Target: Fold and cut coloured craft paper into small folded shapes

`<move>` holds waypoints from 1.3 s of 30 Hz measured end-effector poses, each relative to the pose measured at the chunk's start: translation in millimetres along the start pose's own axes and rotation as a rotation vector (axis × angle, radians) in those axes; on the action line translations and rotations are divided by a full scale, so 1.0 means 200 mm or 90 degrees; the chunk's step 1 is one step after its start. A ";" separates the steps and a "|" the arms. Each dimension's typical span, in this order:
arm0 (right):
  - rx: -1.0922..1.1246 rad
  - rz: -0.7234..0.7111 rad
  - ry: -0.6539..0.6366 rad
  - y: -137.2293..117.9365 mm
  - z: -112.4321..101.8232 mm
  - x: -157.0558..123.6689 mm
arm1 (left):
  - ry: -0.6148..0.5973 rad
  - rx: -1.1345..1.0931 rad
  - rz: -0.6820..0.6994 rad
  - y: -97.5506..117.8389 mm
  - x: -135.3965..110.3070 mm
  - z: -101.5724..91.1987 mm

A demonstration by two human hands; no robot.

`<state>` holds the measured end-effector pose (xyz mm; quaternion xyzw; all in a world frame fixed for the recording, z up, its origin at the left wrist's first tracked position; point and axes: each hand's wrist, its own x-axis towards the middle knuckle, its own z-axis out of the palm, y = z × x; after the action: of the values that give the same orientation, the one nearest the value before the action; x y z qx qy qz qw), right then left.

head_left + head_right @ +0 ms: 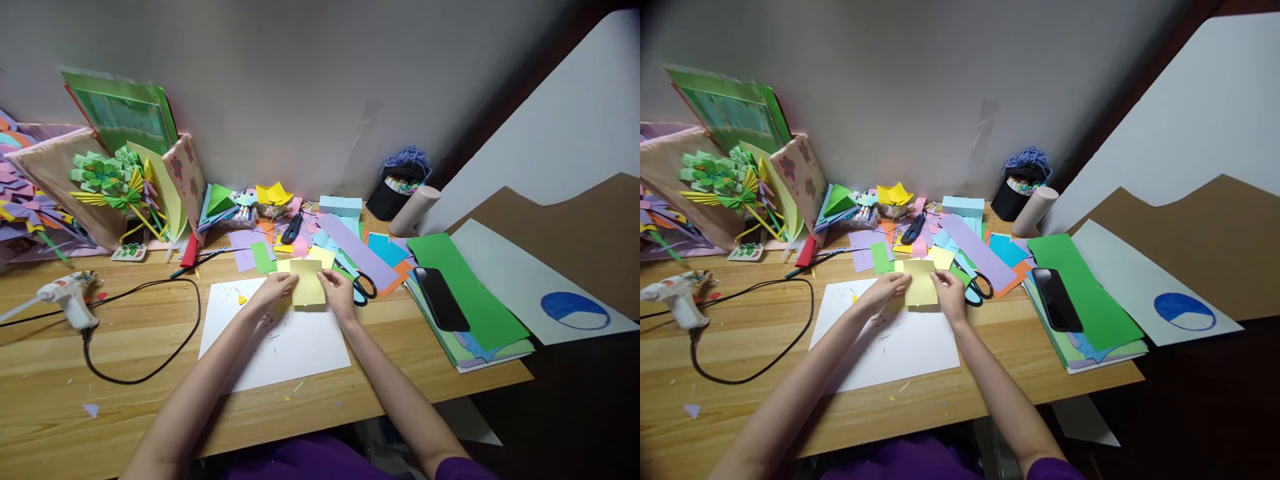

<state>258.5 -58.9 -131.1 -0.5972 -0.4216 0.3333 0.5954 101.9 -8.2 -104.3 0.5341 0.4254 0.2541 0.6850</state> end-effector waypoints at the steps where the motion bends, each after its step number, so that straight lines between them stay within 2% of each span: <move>1: -0.018 -0.022 0.002 0.00 -0.01 0.00 | -0.006 -0.017 -0.005 -0.01 0.00 0.02; 3: -0.071 -0.102 -0.028 -0.01 -0.02 -0.01 | 0.002 -0.047 -0.007 -0.03 0.01 0.04; 7: -0.215 -0.310 -0.152 -0.04 -0.04 -0.01 | 0.025 -0.089 -0.005 -0.03 0.01 0.05; 10: -0.295 -0.397 -0.204 -0.03 -0.04 -0.01 | 0.029 -0.110 0.000 -0.02 0.01 0.04; 15: -0.369 -0.467 -0.230 -0.01 -0.03 0.00 | 0.051 -0.132 0.002 -0.02 0.02 0.04; 20: -0.403 -0.495 -0.221 0.00 -0.03 0.00 | 0.048 -0.185 -0.019 -0.02 0.02 0.04; 23: -0.414 -0.496 -0.214 -0.01 -0.03 0.00 | 0.049 -0.145 0.009 -0.03 0.03 0.05; 27: -0.363 -0.462 -0.221 -0.04 -0.03 -0.01 | 0.056 -0.050 0.055 -0.06 0.03 0.04; 29: -0.296 -0.403 -0.222 -0.06 -0.03 -0.01 | 0.062 -0.032 0.055 -0.06 0.03 0.04; 33: -0.138 -0.148 -0.182 -0.07 -0.03 0.00 | -0.023 0.048 0.045 -0.02 0.01 0.03; 35: -0.096 -0.028 -0.198 -0.06 -0.04 0.02 | -0.052 0.133 0.058 -0.01 0.00 0.04; 37: -0.077 0.029 -0.217 -0.05 -0.04 0.02 | -0.019 0.204 0.073 -0.01 0.00 0.06; 39: -0.066 0.030 -0.190 -0.03 -0.03 0.02 | 0.041 0.236 0.071 -0.02 0.00 0.08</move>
<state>264.3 -57.6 -123.6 -0.5803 -0.5082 0.4102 0.4866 114.5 -18.4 -107.0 0.6654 0.4561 0.2261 0.5460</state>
